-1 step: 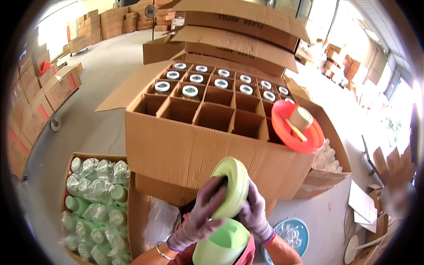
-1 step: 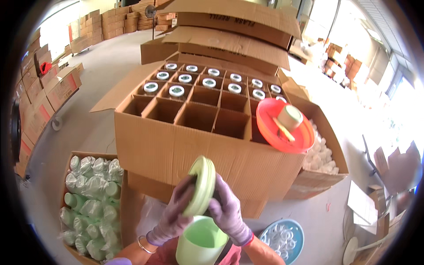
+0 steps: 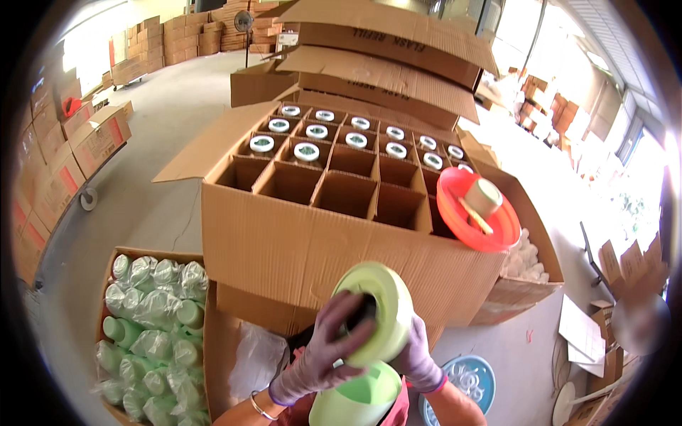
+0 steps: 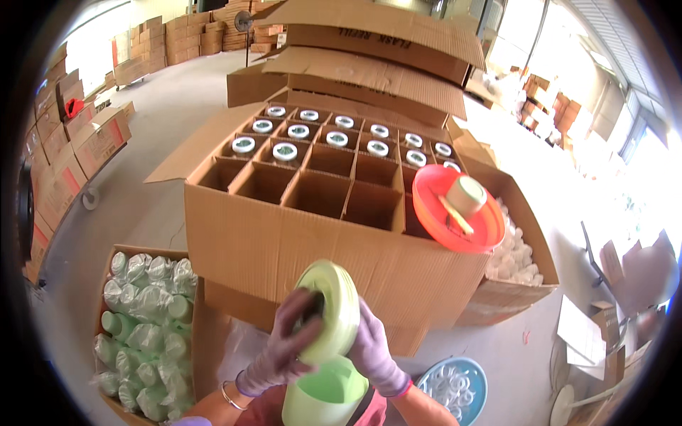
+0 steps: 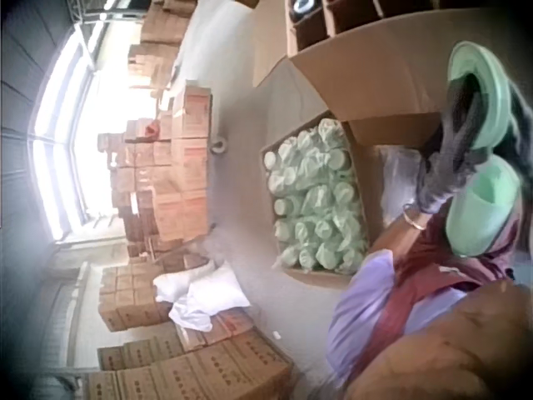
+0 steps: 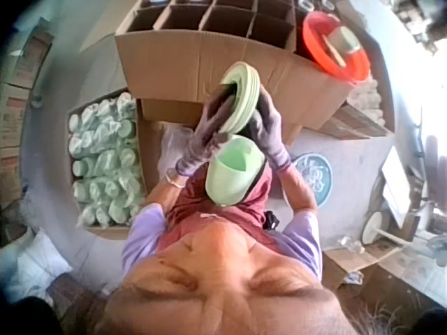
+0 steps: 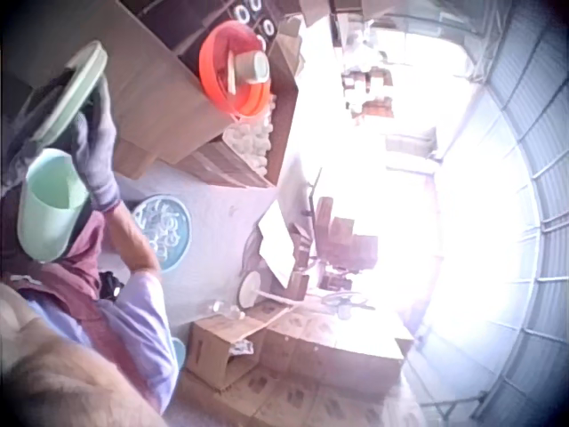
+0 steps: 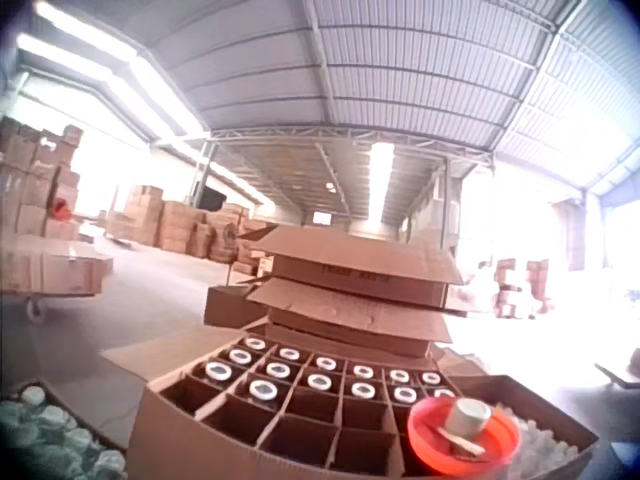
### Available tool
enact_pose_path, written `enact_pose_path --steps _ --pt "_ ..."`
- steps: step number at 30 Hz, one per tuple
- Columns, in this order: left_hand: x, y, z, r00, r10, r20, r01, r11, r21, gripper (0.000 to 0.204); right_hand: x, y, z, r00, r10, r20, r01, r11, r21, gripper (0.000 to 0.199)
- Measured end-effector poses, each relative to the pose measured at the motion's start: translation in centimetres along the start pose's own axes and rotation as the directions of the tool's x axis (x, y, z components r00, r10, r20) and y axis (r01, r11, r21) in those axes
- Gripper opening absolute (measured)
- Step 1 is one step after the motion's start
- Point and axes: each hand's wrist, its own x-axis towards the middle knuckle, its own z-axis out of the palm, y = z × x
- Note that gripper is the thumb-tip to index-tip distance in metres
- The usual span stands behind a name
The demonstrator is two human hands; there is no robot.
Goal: The person assembles light green thermos flasks by inserting a small wooden stick into the opening, placing a lid on top, and then screwing on a cap. The person repeats this process for multiple flasks, placing the finished items into a cardboard box with dividers.
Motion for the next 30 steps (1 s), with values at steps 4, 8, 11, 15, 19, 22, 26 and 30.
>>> enact_pose_path --steps 4,8,11,15,19,22,26,30 --pt "-0.6 -1.7 -0.2 0.973 0.176 0.152 -0.223 0.891 0.396 0.051 2.5 1.0 -4.7 0.957 -0.073 0.282 0.095 0.994 -0.063 0.045" --pt "-1.3 -2.9 -1.9 0.993 -0.092 0.077 0.067 0.958 0.278 0.051 14.3 -3.1 -5.2 0.997 0.069 0.044 -0.051 0.944 -0.326 0.044" --pt "-2.8 -3.0 -0.6 0.986 -0.164 0.031 0.167 0.979 -0.118 0.04 22.3 1.4 -5.3 0.996 -0.044 0.077 0.087 0.649 -0.756 0.042" --pt "-4.0 -3.0 -1.1 0.984 -0.177 0.023 0.178 0.958 -0.225 0.028 30.1 4.7 -1.8 0.961 0.038 0.273 0.247 0.326 -0.913 0.04" --pt "-4.7 -2.9 -2.4 0.896 -0.444 -0.002 0.413 0.836 -0.362 0.024 36.1 6.8 7.0 0.897 -0.122 0.425 0.395 0.655 -0.645 0.044" --pt "-4.6 -3.4 -3.1 0.884 -0.468 -0.019 0.429 0.825 -0.369 0.023 38.0 9.8 11.2 0.849 0.218 0.481 0.219 0.683 -0.697 0.05" --pt "-5.5 -3.6 -4.4 0.799 -0.601 -0.012 0.553 0.742 -0.379 0.025 37.7 12.6 10.7 0.879 0.006 0.478 0.289 0.79 -0.541 0.052" --pt "-4.4 -3.7 -5.9 0.648 -0.759 0.058 0.67 0.532 -0.518 0.033 36.9 11.2 10.1 0.953 -0.097 0.287 0.223 0.865 -0.45 0.067"
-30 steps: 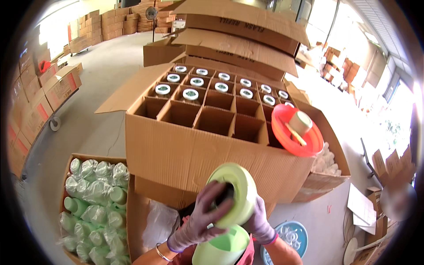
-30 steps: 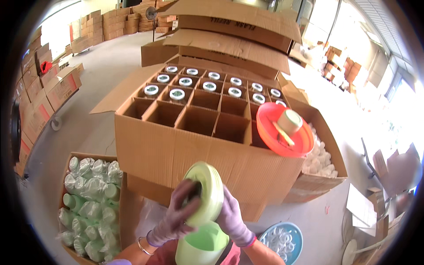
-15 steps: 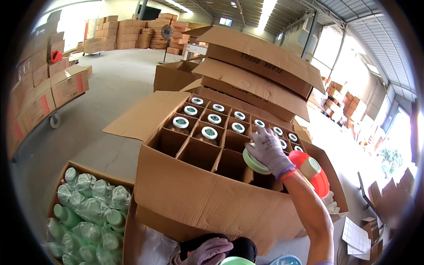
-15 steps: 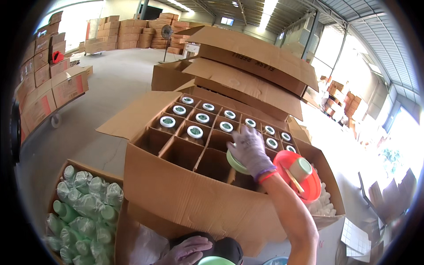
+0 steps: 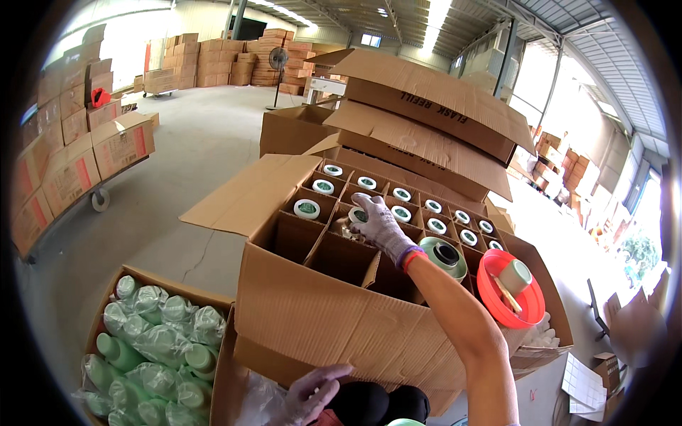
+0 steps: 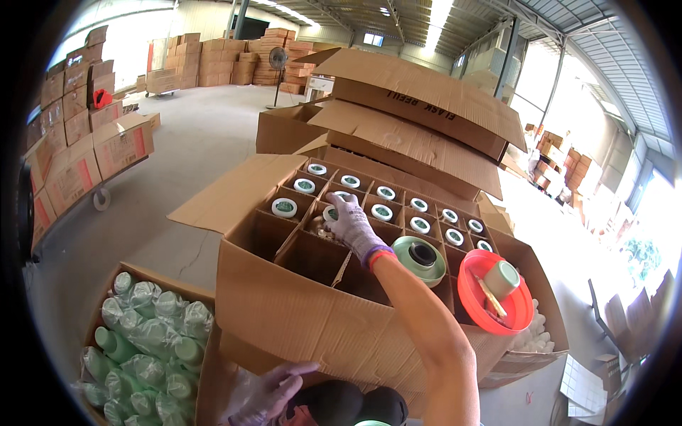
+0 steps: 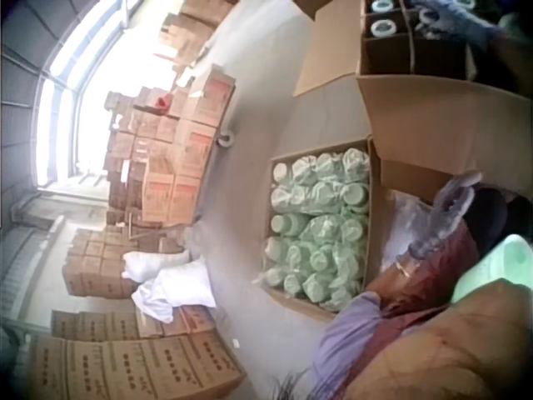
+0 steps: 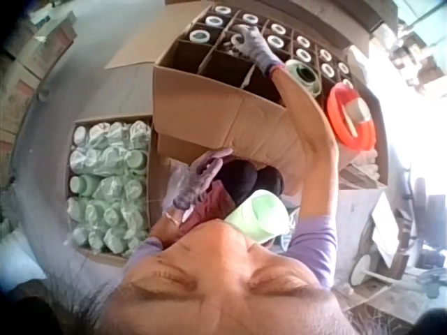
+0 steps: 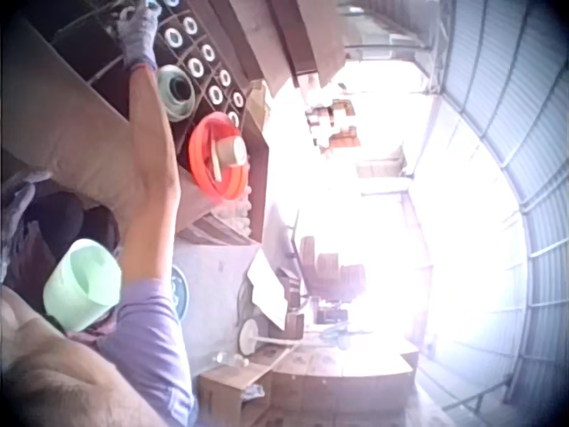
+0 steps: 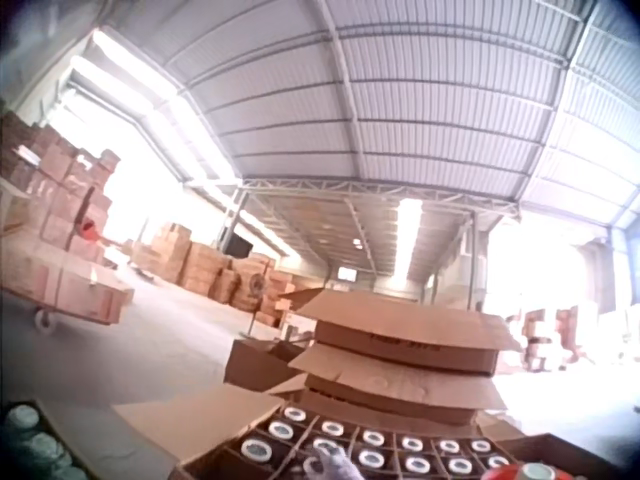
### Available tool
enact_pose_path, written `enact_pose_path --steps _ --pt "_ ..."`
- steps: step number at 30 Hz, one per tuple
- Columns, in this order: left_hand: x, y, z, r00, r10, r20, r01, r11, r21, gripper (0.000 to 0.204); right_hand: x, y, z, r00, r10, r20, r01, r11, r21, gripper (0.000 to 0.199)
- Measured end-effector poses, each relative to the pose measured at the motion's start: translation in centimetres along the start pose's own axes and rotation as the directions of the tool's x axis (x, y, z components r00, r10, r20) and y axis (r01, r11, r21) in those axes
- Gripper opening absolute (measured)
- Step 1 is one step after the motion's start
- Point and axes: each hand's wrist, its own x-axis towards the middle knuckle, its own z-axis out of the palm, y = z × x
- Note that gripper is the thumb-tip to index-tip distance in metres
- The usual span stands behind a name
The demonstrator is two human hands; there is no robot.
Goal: The person assembles light green thermos flasks by inserting a small wooden stick into the opening, placing a lid on top, and then screwing on a cap. The person repeats this process for multiple flasks, placing the finished items into a cardboard box with dividers.
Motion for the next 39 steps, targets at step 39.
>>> enact_pose_path --steps 39 --pt "1.3 -2.3 3.6 0.963 0.267 0.046 -0.239 0.918 -0.317 0.052 -40.9 -13.4 -7.5 0.992 0.038 -0.118 0.055 0.719 0.693 0.052"
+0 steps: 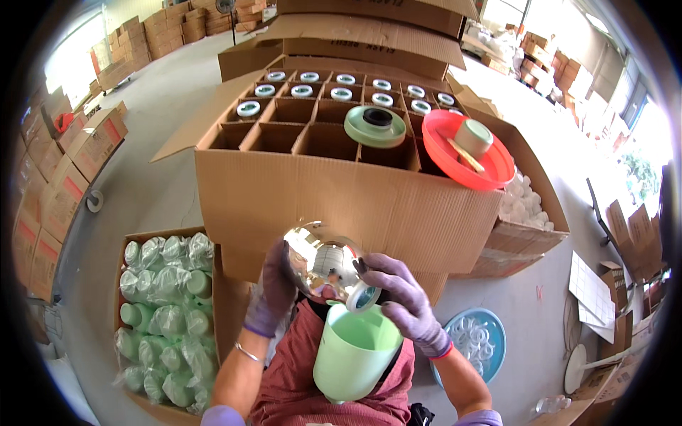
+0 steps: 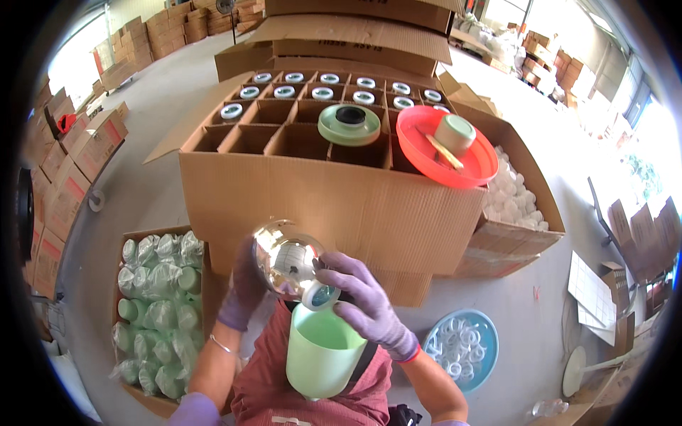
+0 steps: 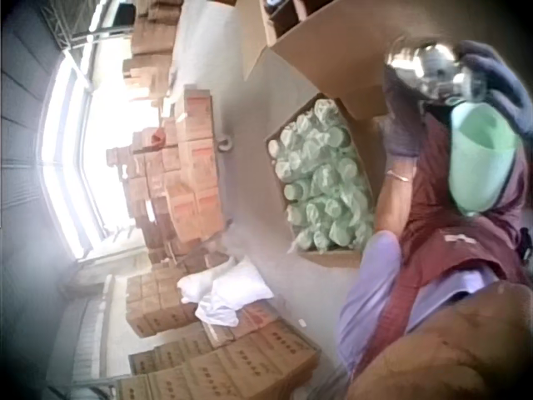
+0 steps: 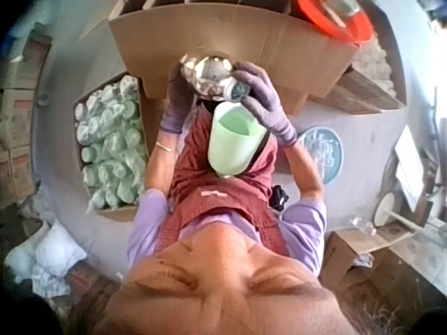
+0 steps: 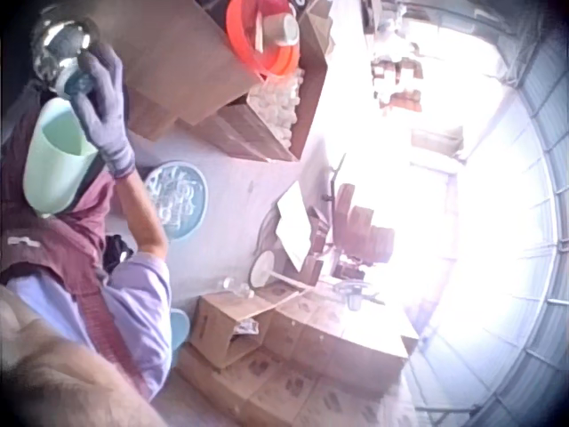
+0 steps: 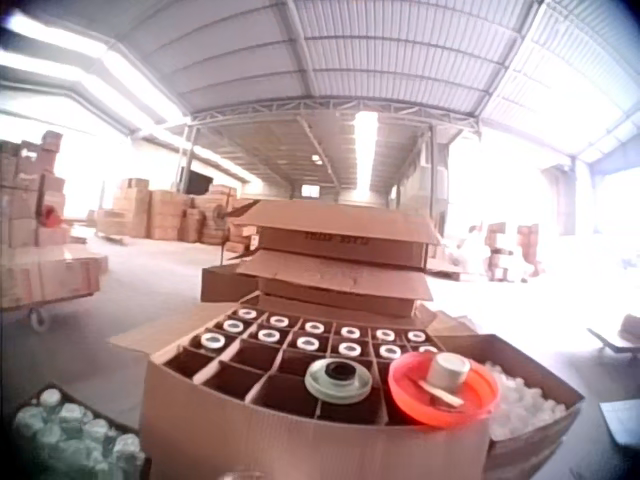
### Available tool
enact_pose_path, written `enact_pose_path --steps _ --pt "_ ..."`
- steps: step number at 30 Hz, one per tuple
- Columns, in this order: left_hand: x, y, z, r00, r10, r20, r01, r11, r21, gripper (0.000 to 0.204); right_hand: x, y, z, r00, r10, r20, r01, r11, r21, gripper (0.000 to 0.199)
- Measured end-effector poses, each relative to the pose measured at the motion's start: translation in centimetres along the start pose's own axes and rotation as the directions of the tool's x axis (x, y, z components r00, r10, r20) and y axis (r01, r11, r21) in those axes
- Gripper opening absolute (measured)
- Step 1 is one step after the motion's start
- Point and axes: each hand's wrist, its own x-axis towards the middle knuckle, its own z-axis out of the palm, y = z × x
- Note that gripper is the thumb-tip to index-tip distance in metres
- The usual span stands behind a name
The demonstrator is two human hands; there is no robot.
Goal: The person assembles light green thermos flasks by inserting a small wooden stick into the opening, placing a lid on top, and then screwing on a cap. The person repeats this process for multiple flasks, placing the finished items into a cardboard box with dividers.
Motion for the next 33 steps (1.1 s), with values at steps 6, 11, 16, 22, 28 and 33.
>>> enact_pose_path --steps 6,11,16,22,28,33 --pt "3.9 4.3 2.2 0.887 -0.406 0.222 0.328 0.889 0.319 0.064 -9.1 0.2 -0.1 0.79 0.535 -0.299 -0.42 0.828 0.372 0.057" --pt "0.0 6.1 3.1 0.73 -0.589 0.346 0.296 0.729 0.617 0.076 -15.7 -0.5 3.1 0.891 0.359 -0.278 -0.369 0.929 0.016 0.059" --pt "-10.7 9.1 -3.2 0.892 -0.437 0.117 0.267 0.718 0.643 0.085 -20.6 -2.6 8.0 0.981 0.195 0.027 -0.184 0.959 -0.217 0.061" --pt "-25.9 7.2 -12.8 0.795 -0.447 -0.409 0.588 0.404 0.7 0.067 -14.0 -3.9 11.5 0.972 0.223 -0.076 -0.212 0.969 0.123 0.053" --pt "-24.9 6.1 -13.0 0.884 -0.458 0.092 -0.039 0.124 0.992 0.062 -5.9 -0.8 9.7 0.968 0.073 0.241 -0.212 0.752 0.624 0.105" --pt "-23.7 4.0 -13.8 0.817 -0.577 -0.01 0.171 0.226 0.959 0.06 -4.8 -0.7 10.2 0.991 0.039 0.127 -0.084 0.925 0.37 0.093"
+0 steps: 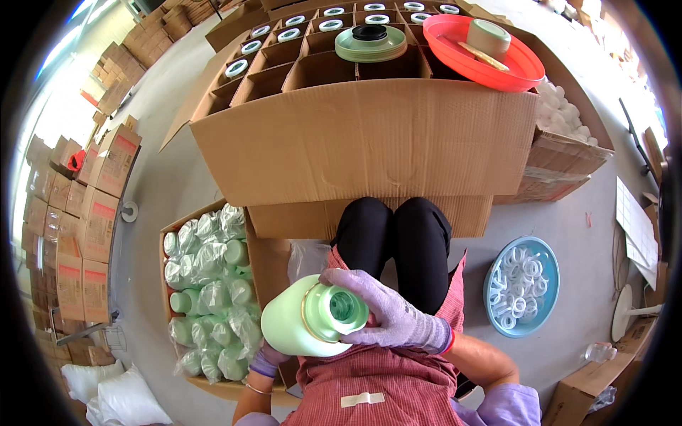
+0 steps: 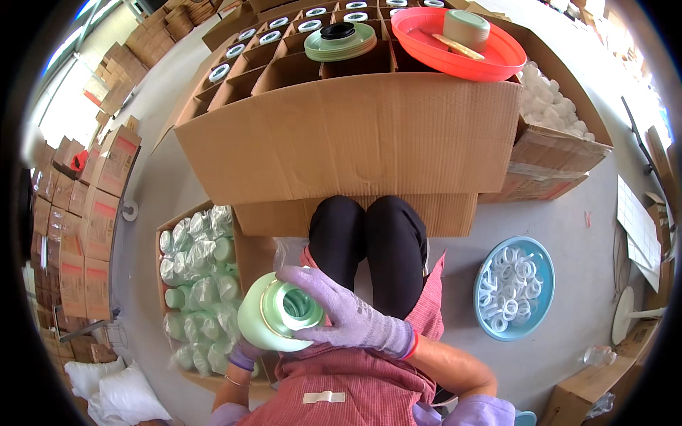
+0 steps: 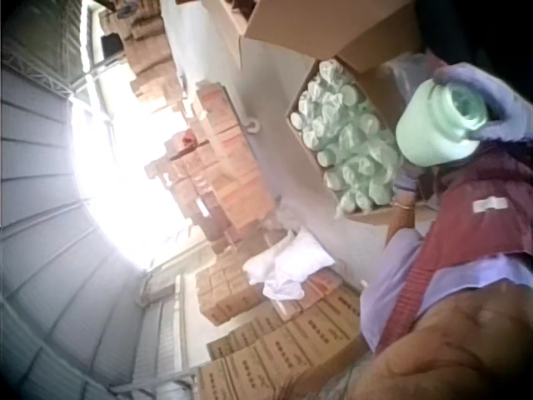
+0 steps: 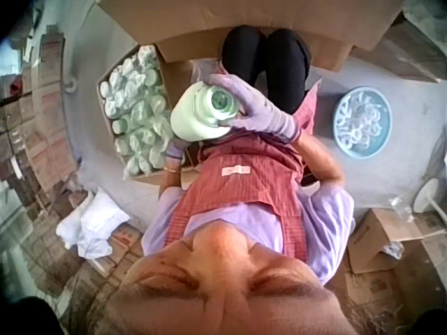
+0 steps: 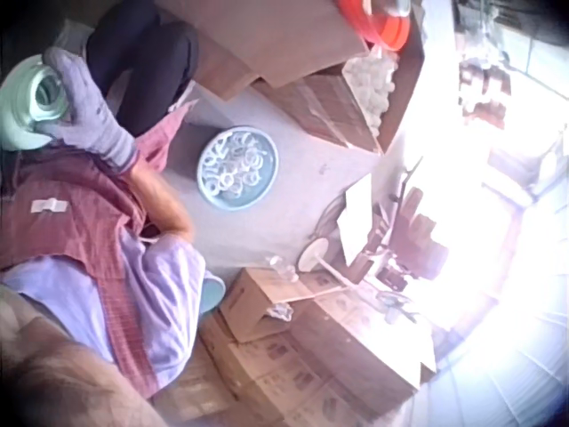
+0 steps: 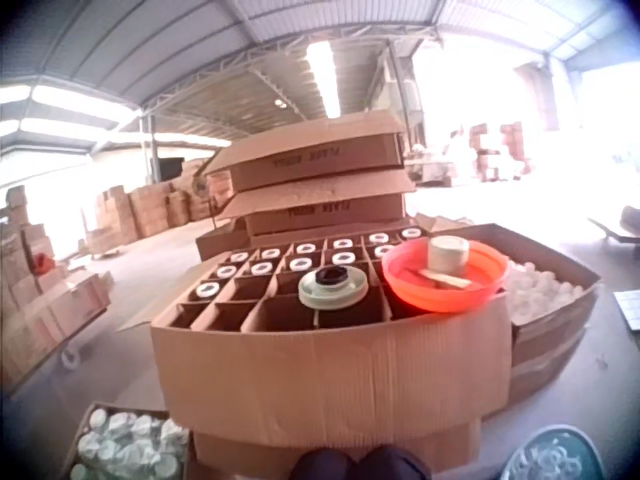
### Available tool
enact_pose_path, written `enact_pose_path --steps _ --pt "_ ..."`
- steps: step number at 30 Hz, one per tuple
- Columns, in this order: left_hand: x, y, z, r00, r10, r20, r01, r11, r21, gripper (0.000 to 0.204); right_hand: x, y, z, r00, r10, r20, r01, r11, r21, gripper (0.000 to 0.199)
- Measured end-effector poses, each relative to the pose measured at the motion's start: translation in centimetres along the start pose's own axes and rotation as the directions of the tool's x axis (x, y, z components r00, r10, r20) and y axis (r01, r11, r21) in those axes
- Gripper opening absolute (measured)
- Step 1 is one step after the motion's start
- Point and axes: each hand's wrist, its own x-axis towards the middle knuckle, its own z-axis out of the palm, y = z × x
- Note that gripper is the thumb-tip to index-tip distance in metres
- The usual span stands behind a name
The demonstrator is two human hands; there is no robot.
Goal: The person assembles light green thermos flasks by inserting a small wooden stick into the opening, placing a lid on top, and then screwing on a cap. The person repeats this process for multiple flasks, placing the finished items into a cardboard box with dividers.
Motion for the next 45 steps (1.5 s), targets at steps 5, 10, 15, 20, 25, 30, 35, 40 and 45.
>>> enact_pose_path --steps 5,10,15,20,25,30,35,40,45 --pt "0.2 -0.6 0.1 0.994 -0.108 0.018 0.109 0.992 -0.067 0.058 1.5 -0.7 1.2 0.983 -0.093 -0.161 0.077 0.992 -0.099 0.09" --pt "2.5 1.5 -4.0 0.969 -0.24 -0.064 0.225 0.957 -0.183 0.056 0.9 -1.4 1.2 0.962 -0.115 -0.246 0.039 0.955 -0.295 0.088" --pt "9.7 15.7 -14.3 0.991 0.068 -0.113 -0.078 0.994 -0.079 0.054 -5.7 -0.7 -2.0 0.988 -0.027 -0.155 -0.065 0.827 -0.558 0.072" --pt "15.1 25.5 -10.8 0.846 0.433 0.312 -0.531 0.746 0.402 0.044 -1.6 -5.6 -10.7 0.998 0.034 0.061 0.028 0.602 -0.798 0.018" --pt "19.7 23.0 -3.3 0.789 0.256 0.558 -0.514 0.774 0.371 0.048 15.2 -8.9 -19.2 0.971 -0.239 0.011 0.074 0.254 -0.964 0.026" --pt "20.6 23.4 -3.8 0.772 0.309 0.556 -0.505 0.829 0.241 0.049 27.8 -1.3 -28.8 0.996 -0.002 -0.089 -0.089 -0.06 -0.994 0.054" --pt "21.1 19.1 -7.9 0.976 0.143 -0.165 -0.211 0.438 -0.874 0.047 28.5 -3.8 -24.1 1.0 0.02 -0.016 -0.023 0.421 -0.907 0.065" --pt "21.9 23.8 -10.5 0.874 0.29 -0.389 -0.385 -0.075 -0.92 0.066 17.9 -7.2 -12.1 0.905 -0.249 0.344 0.398 0.214 -0.892 0.055" --pt "21.1 25.8 -8.4 0.555 0.559 -0.615 -0.689 0.724 0.035 0.063 10.5 -2.9 -9.6 0.913 0.146 -0.381 -0.215 0.966 -0.147 0.043"
